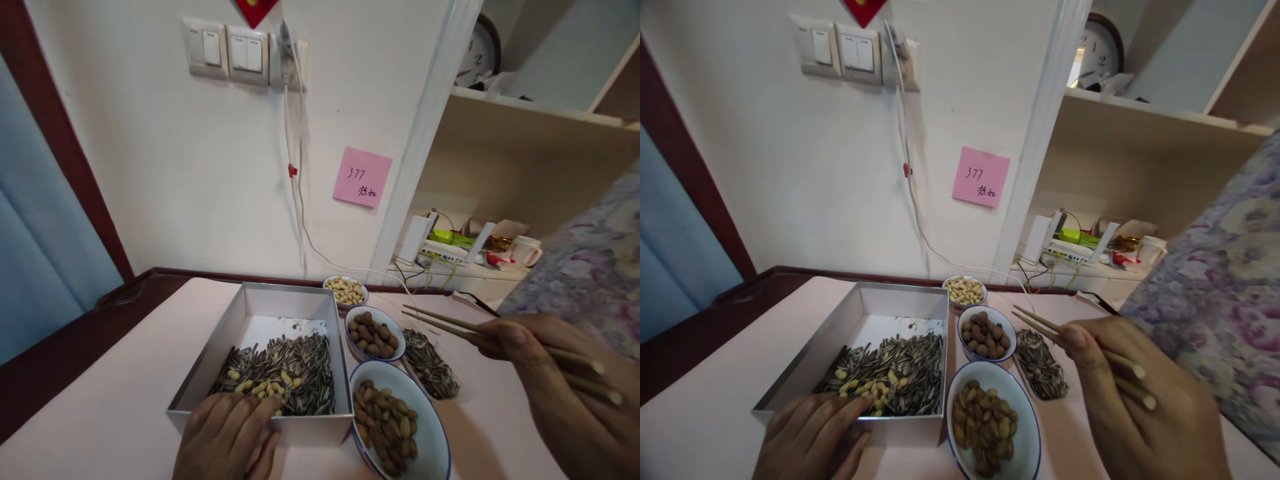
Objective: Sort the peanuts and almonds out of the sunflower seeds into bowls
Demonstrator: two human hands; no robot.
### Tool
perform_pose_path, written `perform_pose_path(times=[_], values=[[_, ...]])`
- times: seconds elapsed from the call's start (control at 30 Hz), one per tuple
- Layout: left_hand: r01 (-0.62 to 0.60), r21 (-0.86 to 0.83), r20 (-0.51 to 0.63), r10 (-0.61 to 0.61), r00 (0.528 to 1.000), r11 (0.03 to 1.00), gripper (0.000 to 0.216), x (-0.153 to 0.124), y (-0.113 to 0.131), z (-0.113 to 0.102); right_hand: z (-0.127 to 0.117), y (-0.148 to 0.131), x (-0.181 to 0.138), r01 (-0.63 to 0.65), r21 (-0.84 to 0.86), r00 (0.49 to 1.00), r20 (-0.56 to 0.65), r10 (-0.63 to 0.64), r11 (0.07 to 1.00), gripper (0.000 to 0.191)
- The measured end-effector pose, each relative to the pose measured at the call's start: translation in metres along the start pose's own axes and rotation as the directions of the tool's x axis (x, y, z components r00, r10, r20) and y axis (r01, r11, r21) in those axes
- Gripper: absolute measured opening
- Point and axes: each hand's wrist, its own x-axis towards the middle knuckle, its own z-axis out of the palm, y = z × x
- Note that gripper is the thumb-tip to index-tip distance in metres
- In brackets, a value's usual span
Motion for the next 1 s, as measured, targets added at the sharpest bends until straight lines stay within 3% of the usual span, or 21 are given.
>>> perform_pose_path(times=[0.1,0.23,0.37,0.57,0.8,1.0], values=[[0.023,-0.022,-0.014,-0.023,1.000,0.999,0.021,-0.001,0.003,0.002,0.019,-0.038,0.001,0.031,0.080,0.999,-0.028,-0.029,0.996,0.024],[0.061,-0.052,-0.046,-0.064,0.997,0.997,0.021,-0.003,0.007,0.007,0.049,-0.066,-0.006,0.099,0.308,0.967,0.193,-0.164,0.946,0.022],[0.066,-0.041,-0.101,-0.070,0.992,0.997,0.021,-0.005,0.008,0.011,0.080,-0.071,-0.014,0.064,0.371,0.912,0.356,-0.206,0.926,0.029],[0.092,-0.047,-0.048,-0.094,0.994,0.995,0.020,-0.004,0.010,0.009,0.112,-0.067,-0.026,0.060,0.386,0.888,0.401,-0.226,0.920,0.029],[0.097,-0.069,-0.041,-0.100,0.994,0.993,0.020,-0.006,0.009,0.009,0.117,-0.063,-0.028,0.062,0.376,0.907,0.366,-0.210,0.924,0.032],[0.090,-0.062,-0.077,-0.095,0.993,0.994,0.020,-0.008,0.009,0.008,0.087,-0.072,-0.016,0.071,0.347,0.929,0.318,-0.188,0.935,0.033]])
